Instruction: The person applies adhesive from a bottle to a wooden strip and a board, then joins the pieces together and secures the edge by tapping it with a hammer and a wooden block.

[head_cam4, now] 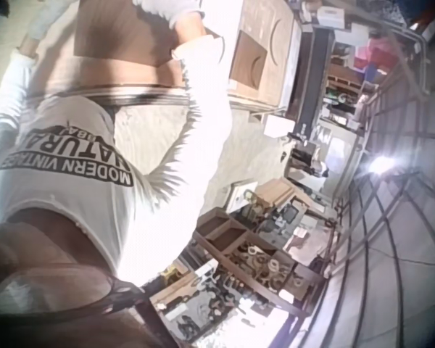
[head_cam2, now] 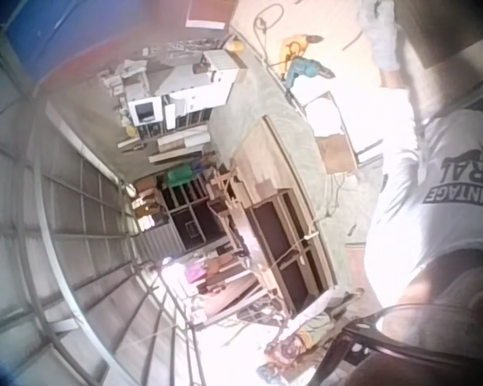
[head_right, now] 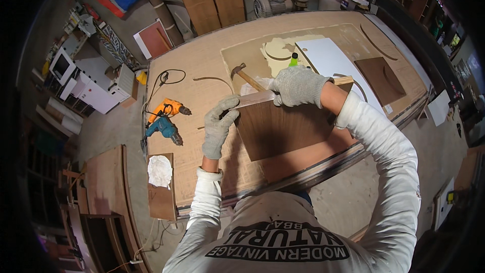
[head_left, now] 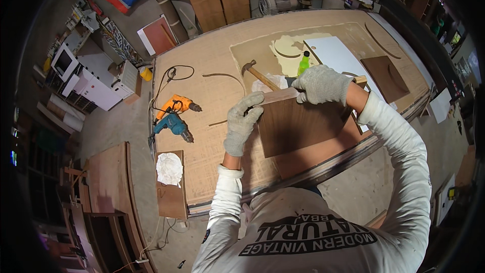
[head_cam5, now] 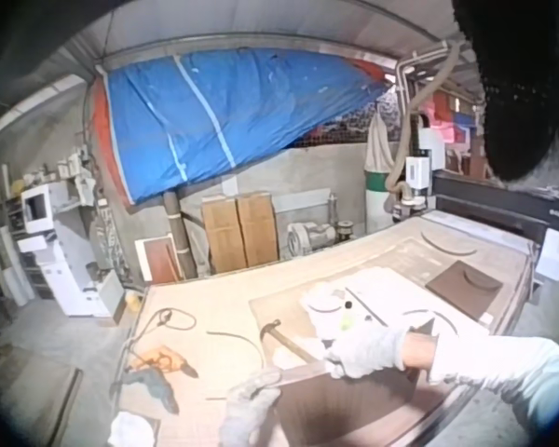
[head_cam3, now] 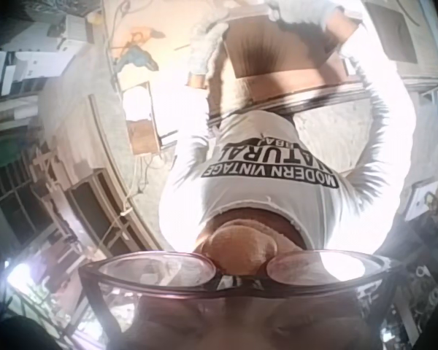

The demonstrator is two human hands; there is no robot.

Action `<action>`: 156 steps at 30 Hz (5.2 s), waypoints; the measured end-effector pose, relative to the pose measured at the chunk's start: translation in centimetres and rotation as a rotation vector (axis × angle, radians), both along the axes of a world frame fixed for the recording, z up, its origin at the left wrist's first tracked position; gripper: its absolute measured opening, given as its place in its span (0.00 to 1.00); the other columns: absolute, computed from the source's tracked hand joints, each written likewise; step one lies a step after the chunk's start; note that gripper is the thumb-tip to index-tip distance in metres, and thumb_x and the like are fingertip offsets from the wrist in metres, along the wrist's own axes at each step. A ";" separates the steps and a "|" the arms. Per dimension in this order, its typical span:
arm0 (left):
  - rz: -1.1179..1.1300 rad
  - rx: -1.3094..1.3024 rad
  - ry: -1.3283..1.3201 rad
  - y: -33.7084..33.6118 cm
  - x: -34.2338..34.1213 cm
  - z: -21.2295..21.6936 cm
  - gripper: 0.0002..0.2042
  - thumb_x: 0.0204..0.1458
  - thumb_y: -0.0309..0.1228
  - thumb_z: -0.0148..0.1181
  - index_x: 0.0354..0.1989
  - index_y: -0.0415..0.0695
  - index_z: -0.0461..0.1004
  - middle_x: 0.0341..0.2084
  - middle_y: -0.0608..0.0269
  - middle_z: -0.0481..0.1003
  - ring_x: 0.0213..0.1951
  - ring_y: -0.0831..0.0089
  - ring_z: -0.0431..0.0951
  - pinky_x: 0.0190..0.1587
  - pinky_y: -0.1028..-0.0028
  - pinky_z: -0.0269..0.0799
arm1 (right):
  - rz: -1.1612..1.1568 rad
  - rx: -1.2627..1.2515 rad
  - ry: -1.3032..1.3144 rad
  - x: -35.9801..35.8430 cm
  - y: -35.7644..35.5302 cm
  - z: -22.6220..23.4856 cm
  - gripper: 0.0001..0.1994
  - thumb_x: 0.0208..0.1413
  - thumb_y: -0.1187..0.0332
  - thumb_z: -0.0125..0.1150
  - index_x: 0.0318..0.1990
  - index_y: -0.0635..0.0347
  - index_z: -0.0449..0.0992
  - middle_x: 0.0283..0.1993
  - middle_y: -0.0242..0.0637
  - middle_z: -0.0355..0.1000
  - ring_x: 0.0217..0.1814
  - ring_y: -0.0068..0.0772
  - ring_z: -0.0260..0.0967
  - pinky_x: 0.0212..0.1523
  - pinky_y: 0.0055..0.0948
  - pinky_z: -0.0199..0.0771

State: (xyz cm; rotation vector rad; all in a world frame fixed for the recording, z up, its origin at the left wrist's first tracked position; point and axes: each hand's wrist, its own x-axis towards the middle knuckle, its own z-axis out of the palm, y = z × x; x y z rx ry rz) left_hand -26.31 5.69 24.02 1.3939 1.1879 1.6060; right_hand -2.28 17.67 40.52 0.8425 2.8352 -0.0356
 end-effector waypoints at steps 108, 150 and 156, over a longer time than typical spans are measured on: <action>0.071 0.209 1.049 2.5 8.9 9.1 0.19 0.54 0.27 0.69 0.53 0.33 0.79 0.42 0.40 0.81 0.44 0.44 0.82 0.49 0.55 0.77 | 0.025 0.051 0.346 18.9 4.9 -0.7 0.18 0.48 0.58 0.63 0.47 0.51 0.84 0.39 0.46 0.81 0.43 0.54 0.78 0.46 0.52 0.77; 0.080 -0.203 1.155 5.9 11.3 10.4 0.24 0.55 0.49 0.67 0.55 0.47 0.81 0.43 0.48 0.83 0.44 0.50 0.84 0.48 0.58 0.80 | -0.001 -0.032 0.217 17.3 7.8 -2.0 0.21 0.57 0.54 0.66 0.57 0.46 0.81 0.45 0.44 0.80 0.51 0.50 0.77 0.53 0.49 0.77; 0.070 -0.110 1.096 6.6 12.3 10.7 0.23 0.54 0.44 0.69 0.54 0.43 0.82 0.44 0.46 0.83 0.44 0.49 0.85 0.48 0.59 0.80 | 0.022 0.020 0.225 17.6 7.9 -2.5 0.20 0.57 0.54 0.66 0.55 0.49 0.81 0.46 0.45 0.79 0.50 0.52 0.78 0.53 0.49 0.77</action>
